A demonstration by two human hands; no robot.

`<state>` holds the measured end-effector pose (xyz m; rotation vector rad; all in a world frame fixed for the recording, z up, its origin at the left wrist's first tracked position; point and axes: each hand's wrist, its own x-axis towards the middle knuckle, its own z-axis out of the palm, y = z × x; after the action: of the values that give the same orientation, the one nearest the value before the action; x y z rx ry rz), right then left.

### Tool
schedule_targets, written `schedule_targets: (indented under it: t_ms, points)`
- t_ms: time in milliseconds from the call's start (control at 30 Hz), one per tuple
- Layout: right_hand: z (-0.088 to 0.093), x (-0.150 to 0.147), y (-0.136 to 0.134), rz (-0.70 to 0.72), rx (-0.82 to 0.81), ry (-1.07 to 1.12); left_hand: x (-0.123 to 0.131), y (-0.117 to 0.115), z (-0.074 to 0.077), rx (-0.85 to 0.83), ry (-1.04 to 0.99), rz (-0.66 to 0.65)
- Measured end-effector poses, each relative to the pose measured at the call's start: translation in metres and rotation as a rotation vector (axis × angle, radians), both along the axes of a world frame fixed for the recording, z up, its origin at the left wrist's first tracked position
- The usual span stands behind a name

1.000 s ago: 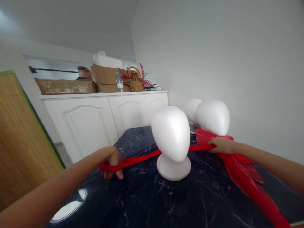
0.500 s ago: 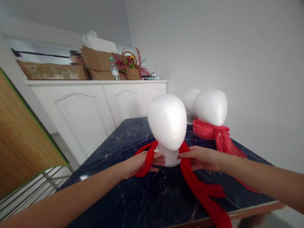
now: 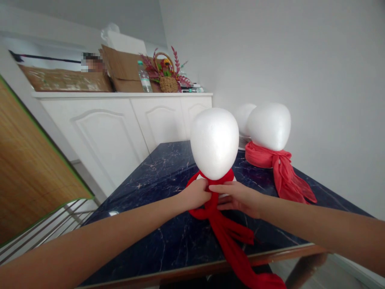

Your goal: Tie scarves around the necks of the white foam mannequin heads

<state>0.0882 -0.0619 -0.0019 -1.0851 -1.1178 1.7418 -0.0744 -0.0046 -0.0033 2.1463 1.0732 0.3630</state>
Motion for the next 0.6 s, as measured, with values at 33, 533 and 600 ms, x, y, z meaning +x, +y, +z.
schedule_targets:
  t_ms: [33,533,600]
  points:
    - [-0.001,0.001,0.0,0.009,0.012,-0.028,0.0,0.001,0.001,0.023,0.019,-0.004]
    - [-0.001,0.066,0.024,-0.002,0.478,-1.064,-0.038,0.026,0.046,-0.411,-0.001,0.04]
    - [0.0,0.072,0.025,-0.022,0.573,-1.165,-0.04,0.022,0.044,-0.551,-0.189,0.035]
